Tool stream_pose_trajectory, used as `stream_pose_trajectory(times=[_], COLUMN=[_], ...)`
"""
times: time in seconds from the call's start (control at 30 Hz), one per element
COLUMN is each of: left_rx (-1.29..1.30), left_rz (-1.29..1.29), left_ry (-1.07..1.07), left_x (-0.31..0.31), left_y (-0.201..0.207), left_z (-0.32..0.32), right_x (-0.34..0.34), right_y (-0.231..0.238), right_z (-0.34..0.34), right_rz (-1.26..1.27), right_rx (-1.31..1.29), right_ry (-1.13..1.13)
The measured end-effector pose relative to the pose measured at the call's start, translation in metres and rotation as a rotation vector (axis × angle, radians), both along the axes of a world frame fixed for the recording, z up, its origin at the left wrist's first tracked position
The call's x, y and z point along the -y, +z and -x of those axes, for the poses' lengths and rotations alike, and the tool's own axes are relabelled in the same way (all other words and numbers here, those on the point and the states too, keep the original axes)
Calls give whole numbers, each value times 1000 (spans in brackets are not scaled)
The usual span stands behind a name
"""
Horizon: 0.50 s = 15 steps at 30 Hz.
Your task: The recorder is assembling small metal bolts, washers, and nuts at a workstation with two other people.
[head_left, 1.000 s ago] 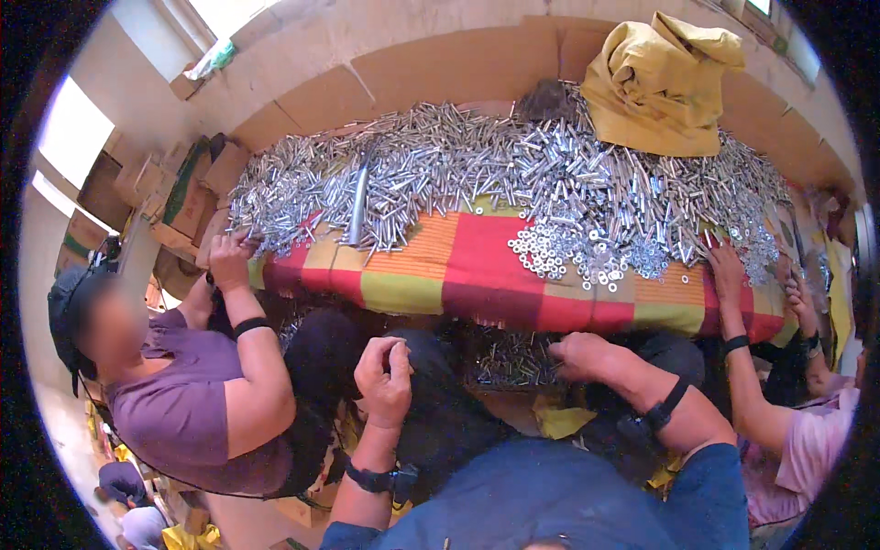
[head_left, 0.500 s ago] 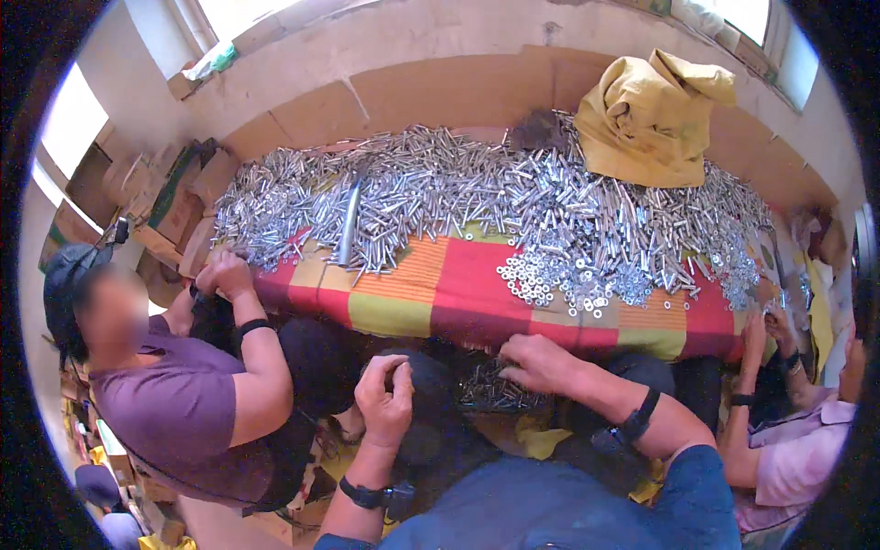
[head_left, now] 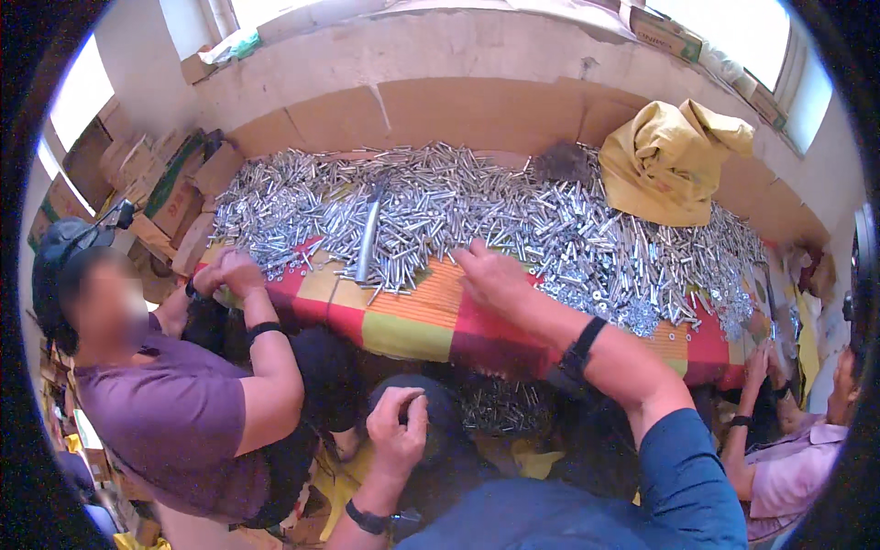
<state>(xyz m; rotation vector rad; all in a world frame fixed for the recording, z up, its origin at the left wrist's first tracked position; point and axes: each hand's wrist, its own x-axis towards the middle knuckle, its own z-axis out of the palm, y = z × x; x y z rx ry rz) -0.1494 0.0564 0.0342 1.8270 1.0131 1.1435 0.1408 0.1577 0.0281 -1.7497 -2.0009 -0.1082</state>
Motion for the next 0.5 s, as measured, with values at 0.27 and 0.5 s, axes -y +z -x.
stream_pose_trajectory(times=[0.27,0.5], left_rx=[-15,-50], left_rz=[20,8], left_ry=[8,-8], left_x=[-10,-16], left_y=[-9,-2], left_z=[16,14], right_x=[-69,-99], right_y=[-18,-27], right_z=[17,20], right_rz=[-73,-67], right_rx=[26,86], right_ry=[-71,-86])
